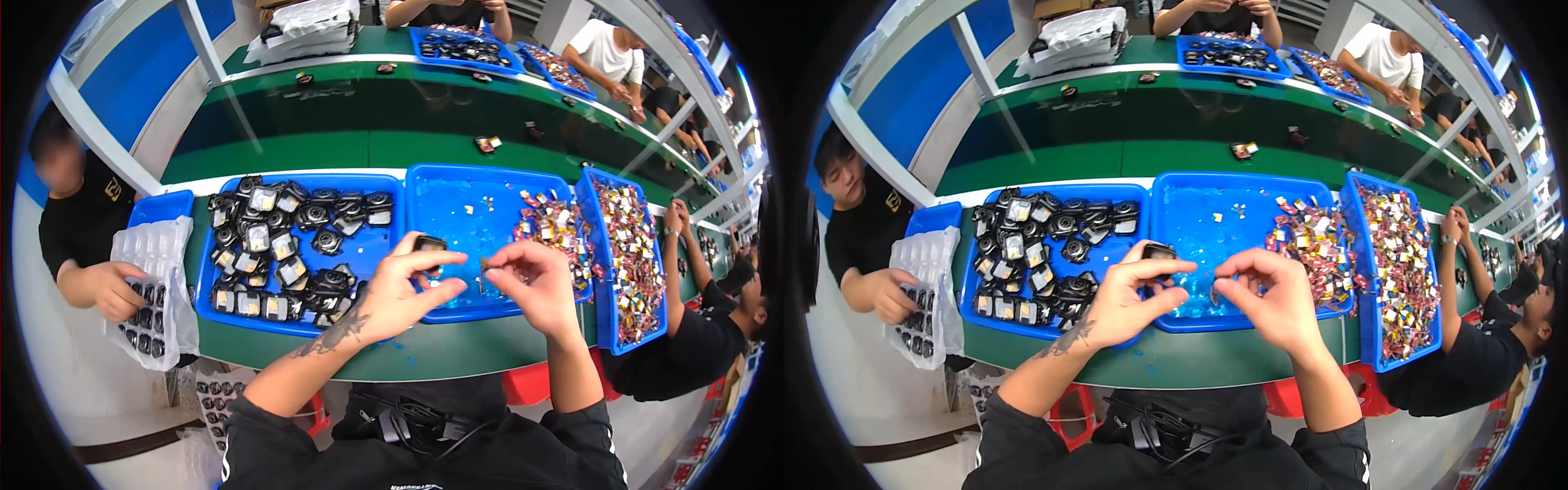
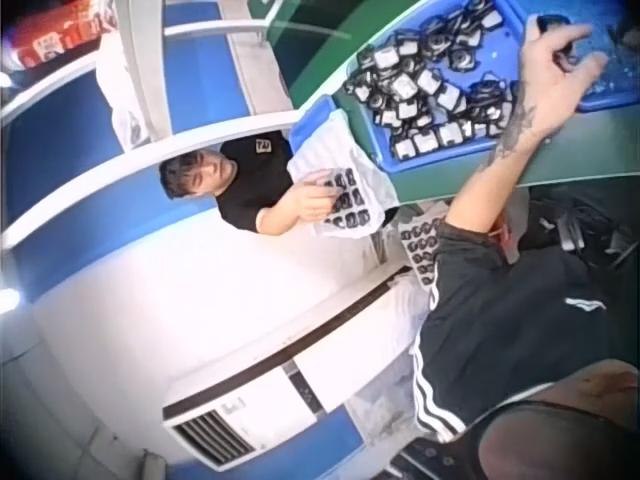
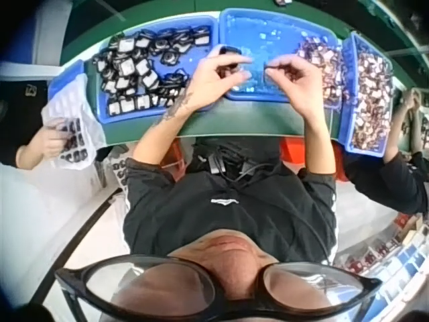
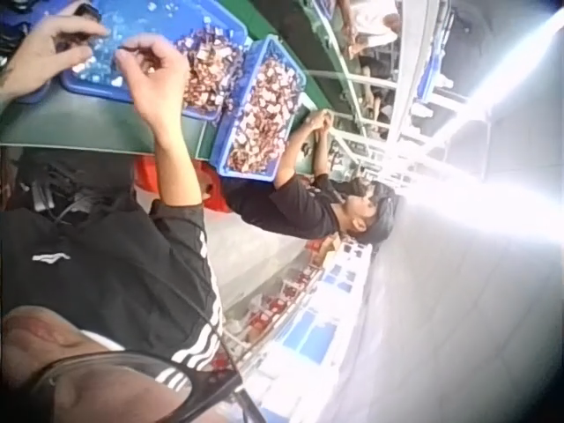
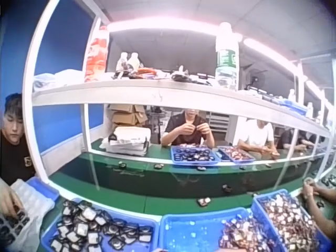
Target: The recorder is assembling small electronic components, specifically attaching wires and ribbons to a small circuit board or component housing.
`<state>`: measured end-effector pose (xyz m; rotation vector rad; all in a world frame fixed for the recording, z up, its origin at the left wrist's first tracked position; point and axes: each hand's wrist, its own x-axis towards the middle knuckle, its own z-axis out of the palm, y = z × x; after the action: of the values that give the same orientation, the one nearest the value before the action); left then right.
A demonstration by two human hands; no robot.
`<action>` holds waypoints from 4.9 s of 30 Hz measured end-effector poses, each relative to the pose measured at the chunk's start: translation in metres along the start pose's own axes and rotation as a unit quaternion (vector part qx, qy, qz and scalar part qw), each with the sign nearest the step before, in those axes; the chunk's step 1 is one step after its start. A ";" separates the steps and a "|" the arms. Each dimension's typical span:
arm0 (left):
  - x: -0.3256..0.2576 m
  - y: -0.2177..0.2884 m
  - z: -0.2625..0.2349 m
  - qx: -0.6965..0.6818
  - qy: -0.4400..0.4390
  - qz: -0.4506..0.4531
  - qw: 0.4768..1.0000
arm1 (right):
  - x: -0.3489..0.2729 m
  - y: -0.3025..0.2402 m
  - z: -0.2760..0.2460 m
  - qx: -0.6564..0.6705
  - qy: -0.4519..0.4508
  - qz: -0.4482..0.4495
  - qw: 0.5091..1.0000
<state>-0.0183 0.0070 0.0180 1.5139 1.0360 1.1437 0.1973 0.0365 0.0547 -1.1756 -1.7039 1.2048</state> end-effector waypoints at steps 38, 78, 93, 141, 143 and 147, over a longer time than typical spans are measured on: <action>-0.007 -0.004 0.007 0.024 0.127 0.011 0.992 | 0.006 0.012 0.031 -0.066 0.026 -0.041 0.997; -0.004 -0.015 0.008 -0.280 0.013 -0.047 0.959 | 0.003 -0.009 0.053 -0.158 0.092 -0.162 0.970; -0.005 -0.012 0.012 -0.247 0.035 -0.017 0.968 | 0.006 -0.007 0.056 -0.141 0.102 -0.165 0.971; -0.003 0.003 -0.004 0.190 0.052 0.230 0.953 | -0.018 0.007 0.026 0.263 -0.066 0.114 0.956; -0.004 0.003 -0.003 0.207 0.061 0.237 0.947 | -0.021 0.007 0.026 0.238 -0.061 0.110 0.963; -0.005 0.005 -0.006 0.225 0.013 0.208 0.952 | -0.021 0.007 0.021 0.173 -0.032 0.048 0.983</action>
<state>-0.0250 0.0028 0.0228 2.1607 1.0738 1.2680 0.1869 0.0113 0.0403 -1.0217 -1.4214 1.5409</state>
